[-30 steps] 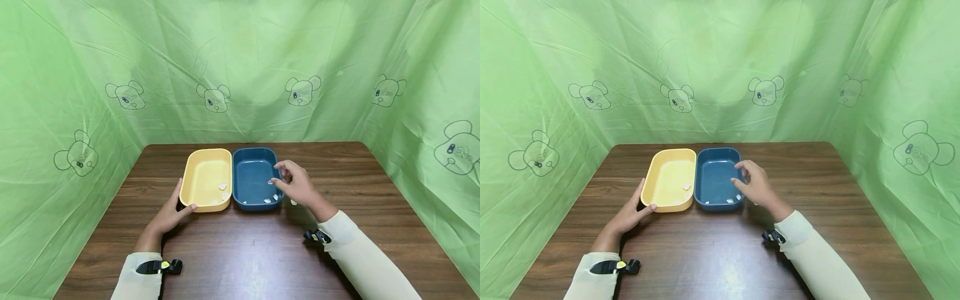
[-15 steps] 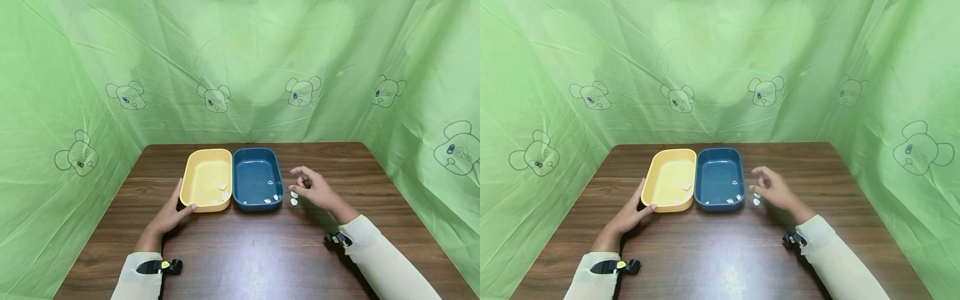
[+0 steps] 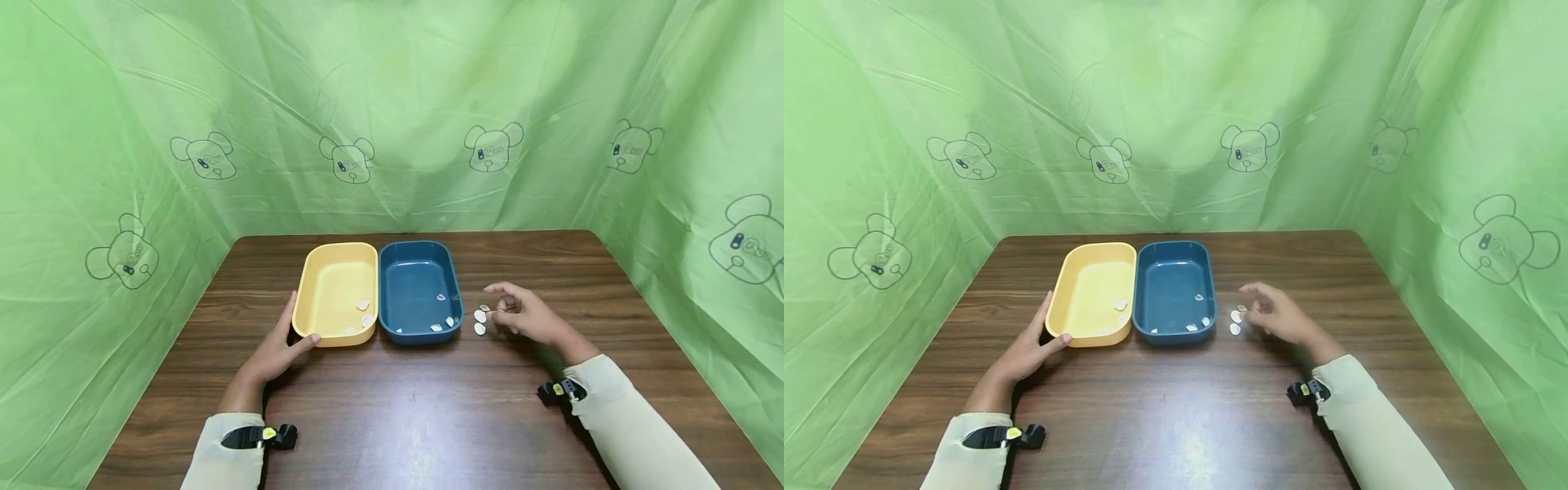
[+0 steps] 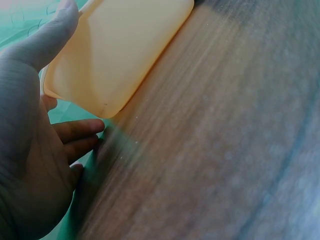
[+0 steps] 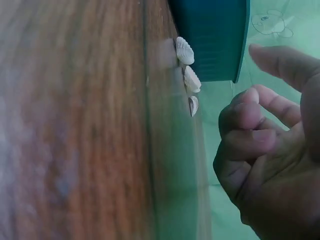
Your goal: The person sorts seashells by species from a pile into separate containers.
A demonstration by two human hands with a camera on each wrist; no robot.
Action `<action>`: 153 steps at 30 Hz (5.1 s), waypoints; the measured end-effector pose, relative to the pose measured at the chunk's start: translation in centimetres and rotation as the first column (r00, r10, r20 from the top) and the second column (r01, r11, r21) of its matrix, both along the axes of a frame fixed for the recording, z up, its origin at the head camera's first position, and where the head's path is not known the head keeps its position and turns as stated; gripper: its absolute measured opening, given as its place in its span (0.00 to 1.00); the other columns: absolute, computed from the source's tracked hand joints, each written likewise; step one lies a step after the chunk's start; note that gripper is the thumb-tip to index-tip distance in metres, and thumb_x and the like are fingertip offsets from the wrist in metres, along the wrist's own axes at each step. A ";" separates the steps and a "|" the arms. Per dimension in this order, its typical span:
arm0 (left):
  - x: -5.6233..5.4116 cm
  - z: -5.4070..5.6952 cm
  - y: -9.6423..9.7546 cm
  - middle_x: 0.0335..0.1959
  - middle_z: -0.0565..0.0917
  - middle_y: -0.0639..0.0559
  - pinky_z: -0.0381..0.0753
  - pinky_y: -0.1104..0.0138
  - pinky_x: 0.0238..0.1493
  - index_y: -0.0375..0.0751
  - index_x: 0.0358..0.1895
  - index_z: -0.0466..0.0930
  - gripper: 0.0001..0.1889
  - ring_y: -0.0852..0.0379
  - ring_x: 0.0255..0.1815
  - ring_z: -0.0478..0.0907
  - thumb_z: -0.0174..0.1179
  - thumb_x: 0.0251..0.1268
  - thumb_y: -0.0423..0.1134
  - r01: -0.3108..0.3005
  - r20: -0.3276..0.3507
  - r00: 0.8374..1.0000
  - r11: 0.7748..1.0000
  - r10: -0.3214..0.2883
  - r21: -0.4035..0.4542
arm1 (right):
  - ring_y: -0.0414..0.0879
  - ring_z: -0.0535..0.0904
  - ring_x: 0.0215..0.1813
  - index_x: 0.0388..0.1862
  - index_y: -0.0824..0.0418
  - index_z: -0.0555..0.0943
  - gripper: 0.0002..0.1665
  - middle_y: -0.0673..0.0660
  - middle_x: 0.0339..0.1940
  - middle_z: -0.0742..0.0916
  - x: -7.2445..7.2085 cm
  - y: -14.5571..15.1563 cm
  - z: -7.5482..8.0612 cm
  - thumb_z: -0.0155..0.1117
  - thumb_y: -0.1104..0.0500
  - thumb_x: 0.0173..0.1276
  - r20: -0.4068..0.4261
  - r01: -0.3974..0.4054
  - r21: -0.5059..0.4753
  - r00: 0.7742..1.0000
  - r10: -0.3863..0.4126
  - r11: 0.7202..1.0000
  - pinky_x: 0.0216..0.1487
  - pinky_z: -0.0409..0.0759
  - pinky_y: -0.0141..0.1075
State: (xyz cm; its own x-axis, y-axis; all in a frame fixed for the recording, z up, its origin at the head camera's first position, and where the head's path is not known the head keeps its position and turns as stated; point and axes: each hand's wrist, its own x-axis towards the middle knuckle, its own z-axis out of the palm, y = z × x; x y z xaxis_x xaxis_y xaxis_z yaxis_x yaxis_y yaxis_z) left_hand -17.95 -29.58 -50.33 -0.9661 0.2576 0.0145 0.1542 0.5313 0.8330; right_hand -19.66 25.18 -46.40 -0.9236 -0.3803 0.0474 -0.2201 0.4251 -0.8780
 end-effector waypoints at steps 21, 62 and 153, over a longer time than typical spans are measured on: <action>0.0 -0.1 0.1 0.93 0.37 0.39 0.45 0.30 0.86 0.57 0.92 0.28 0.61 0.30 0.92 0.40 0.71 0.75 0.49 0.003 -0.010 1.000 1.000 -0.003 0.006 | 0.47 0.76 0.40 0.61 0.65 0.88 0.25 0.65 0.47 0.81 -0.3 0.6 -3.0 0.82 0.65 0.66 -0.203 0.098 0.142 0.977 -0.068 0.985 0.41 0.77 0.32; 0.0 0.0 0.1 0.93 0.38 0.38 0.45 0.30 0.86 0.57 0.92 0.28 0.61 0.31 0.92 0.40 0.71 0.74 0.47 0.007 -0.013 1.000 1.000 -0.007 0.015 | 0.47 0.70 0.43 0.54 0.58 0.91 0.15 0.61 0.47 0.77 -0.2 -0.7 -3.0 0.77 0.66 0.71 -0.236 0.120 0.293 0.970 -0.050 0.949 0.45 0.68 0.35; 0.1 0.2 0.2 0.93 0.37 0.38 0.44 0.30 0.86 0.57 0.92 0.28 0.61 0.31 0.93 0.38 0.71 0.75 0.48 0.008 -0.009 1.000 1.000 -0.008 0.022 | 0.40 0.71 0.33 0.44 0.66 0.88 0.06 0.56 0.29 0.77 0.2 -6.3 3.6 0.76 0.66 0.71 -0.349 0.409 -0.029 0.851 -0.393 0.912 0.34 0.68 0.25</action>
